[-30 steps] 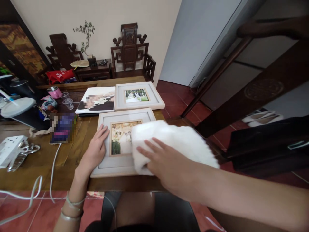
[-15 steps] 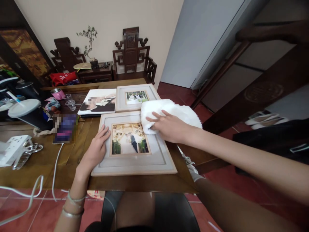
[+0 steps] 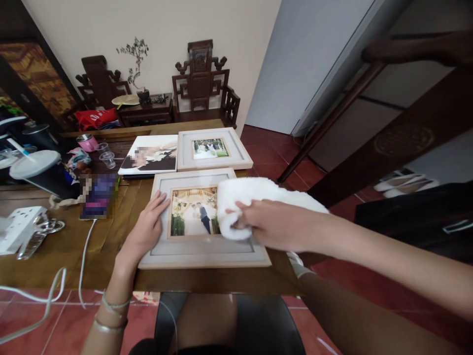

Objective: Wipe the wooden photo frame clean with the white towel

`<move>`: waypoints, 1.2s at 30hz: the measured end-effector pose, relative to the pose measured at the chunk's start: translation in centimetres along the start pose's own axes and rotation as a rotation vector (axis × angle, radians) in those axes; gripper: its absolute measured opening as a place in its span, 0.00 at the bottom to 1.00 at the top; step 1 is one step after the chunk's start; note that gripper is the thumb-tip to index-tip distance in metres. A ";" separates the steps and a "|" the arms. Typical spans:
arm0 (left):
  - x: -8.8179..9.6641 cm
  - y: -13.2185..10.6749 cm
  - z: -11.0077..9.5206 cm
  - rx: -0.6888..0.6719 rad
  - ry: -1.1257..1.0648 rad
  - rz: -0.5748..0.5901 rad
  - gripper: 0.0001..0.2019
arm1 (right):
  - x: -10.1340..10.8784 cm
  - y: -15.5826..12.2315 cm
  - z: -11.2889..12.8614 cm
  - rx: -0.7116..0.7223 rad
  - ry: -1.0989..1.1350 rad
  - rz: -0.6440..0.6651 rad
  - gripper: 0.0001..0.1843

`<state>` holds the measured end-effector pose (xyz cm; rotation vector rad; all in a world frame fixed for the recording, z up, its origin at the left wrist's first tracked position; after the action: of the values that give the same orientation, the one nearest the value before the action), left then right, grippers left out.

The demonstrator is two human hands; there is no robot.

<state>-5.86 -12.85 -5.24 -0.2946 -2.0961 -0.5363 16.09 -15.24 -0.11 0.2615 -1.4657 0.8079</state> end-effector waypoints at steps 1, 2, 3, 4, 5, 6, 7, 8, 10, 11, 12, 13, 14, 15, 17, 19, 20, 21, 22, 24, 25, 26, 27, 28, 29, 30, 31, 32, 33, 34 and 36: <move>0.0 0.0 0.0 0.004 0.001 0.002 0.26 | 0.1 0.9 -0.8 -0.011 0.017 0.031 0.26; 0.1 0.0 -0.1 0.007 0.002 0.002 0.26 | 0.2 1.8 -1.6 -0.012 0.027 0.052 0.28; 0.1 -0.1 -0.1 0.009 0.003 0.002 0.26 | 0.3 2.7 -2.2 -0.007 0.031 0.052 0.30; 0.2 -0.1 -0.2 0.011 0.004 0.000 0.27 | 0.6 3.5 -2.8 -0.001 0.026 0.020 0.31; 0.2 -0.1 -0.2 0.011 0.003 -0.003 0.27 | 0.8 4.1 -3.3 0.006 0.013 -0.014 0.31; 0.3 -0.1 -0.2 0.011 0.002 -0.009 0.27 | 0.8 4.6 -3.6 0.014 -0.007 -0.046 0.32; 0.3 -0.1 -0.2 0.012 0.001 -0.015 0.27 | 0.7 4.8 -3.6 0.023 -0.028 -0.071 0.32; 0.3 -0.1 -0.2 0.013 0.003 -0.021 0.27 | 0.5 4.7 -3.4 0.033 -0.048 -0.087 0.33; 0.3 0.0 -0.1 0.019 0.014 -0.029 0.27 | -0.1 3.9 -2.2 0.055 -0.065 -0.092 0.33; 0.2 0.0 0.0 0.025 0.022 -0.028 0.27 | -0.3 3.2 -1.3 0.064 -0.061 -0.079 0.32; 0.1 0.0 0.1 0.031 0.031 -0.026 0.27 | -0.5 2.3 -0.4 0.070 -0.051 -0.054 0.30; 0.0 0.1 0.2 0.035 0.039 -0.024 0.27 | -0.6 1.5 0.5 0.071 -0.036 -0.015 0.28; -0.1 0.1 0.3 0.036 0.046 -0.025 0.27 | -0.7 0.6 1.2 0.071 -0.013 0.040 0.26; -0.2 0.1 0.3 0.034 0.049 -0.026 0.27 | -0.8 -0.2 1.8 0.073 0.026 0.104 0.25; -0.2 0.1 0.3 0.024 0.046 -0.029 0.28 | -0.6 -1.2 2.3 0.106 0.153 0.237 0.28; -0.2 0.1 0.3 0.019 0.046 -0.031 0.28 | 0.6 -1.1 2.1 0.172 0.275 0.265 0.32; -0.2 0.1 0.3 0.018 0.051 -0.031 0.28 | 1.7 -0.6 1.6 0.186 0.295 0.217 0.33; -0.2 0.0 0.3 0.019 0.058 -0.033 0.27 | 2.9 0.3 0.7 0.174 0.276 0.132 0.32; -0.1 0.0 0.3 0.020 0.064 -0.036 0.27 | 4.2 1.2 -0.1 0.147 0.224 0.024 0.31; 0.0 0.0 0.2 0.020 0.064 -0.049 0.26 | 6.4 3.3 -0.9 0.099 0.072 -0.207 0.30; 0.1 0.0 0.1 0.018 0.059 -0.059 0.25 | 7.1 4.5 -0.5 0.105 -0.011 -0.296 0.31; 0.2 0.0 0.1 0.015 0.054 -0.070 0.24 | 7.4 5.7 0.4 0.145 -0.095 -0.356 0.31; 0.3 0.0 0.0 0.011 0.050 -0.082 0.24 | 7.2 7.0 1.7 0.210 -0.172 -0.386 0.32; 0.4 0.0 -0.2 0.007 0.049 -0.094 0.23 | 6.7 8.4 3.2 0.278 -0.241 -0.392 0.32; 0.5 0.0 -0.3 0.004 0.048 -0.103 0.23 | 6.0 9.7 4.6 0.352 -0.291 -0.381 0.30; 0.6 0.1 -0.4 0.000 0.044 -0.106 0.23 | 5.4 11.0 5.8 0.405 -0.318 -0.376 0.28; 0.7 0.1 -0.5 -0.003 0.038 -0.105 0.24 | 4.7 12.2 6.7 0.443 -0.334 -0.356 0.26; 0.7 0.1 -0.6 -0.007 0.030 -0.102 0.24 | 4.1 13.4 7.4 0.462 -0.339 -0.332 0.25; 0.7 0.1 -0.6 -0.010 0.024 -0.096 0.25 | 3.6 14.3 7.7 0.464 -0.339 -0.307 0.24; 0.7 0.1 -0.6 -0.013 0.020 -0.092 0.25 | 3.1 15.0 7.8 0.457 -0.336 -0.281 0.23; 0.7 0.0 -0.5 -0.018 0.019 -0.092 0.26 | 2.6 15.7 7.5 0.434 -0.323 -0.243 0.23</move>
<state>-5.88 -13.13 -4.39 -0.2027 -2.0947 -0.6102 0.27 -7.77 -1.52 0.9168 -1.5045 0.9064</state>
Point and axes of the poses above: each hand's wrist, its own y-axis towards the middle knuckle, its own x-axis out of the back of the hand, z = x × y, the point moved 9 cm from there along y, towards the middle knuckle, and after that the axes turned 4 degrees about z, right-handed, at the moved point
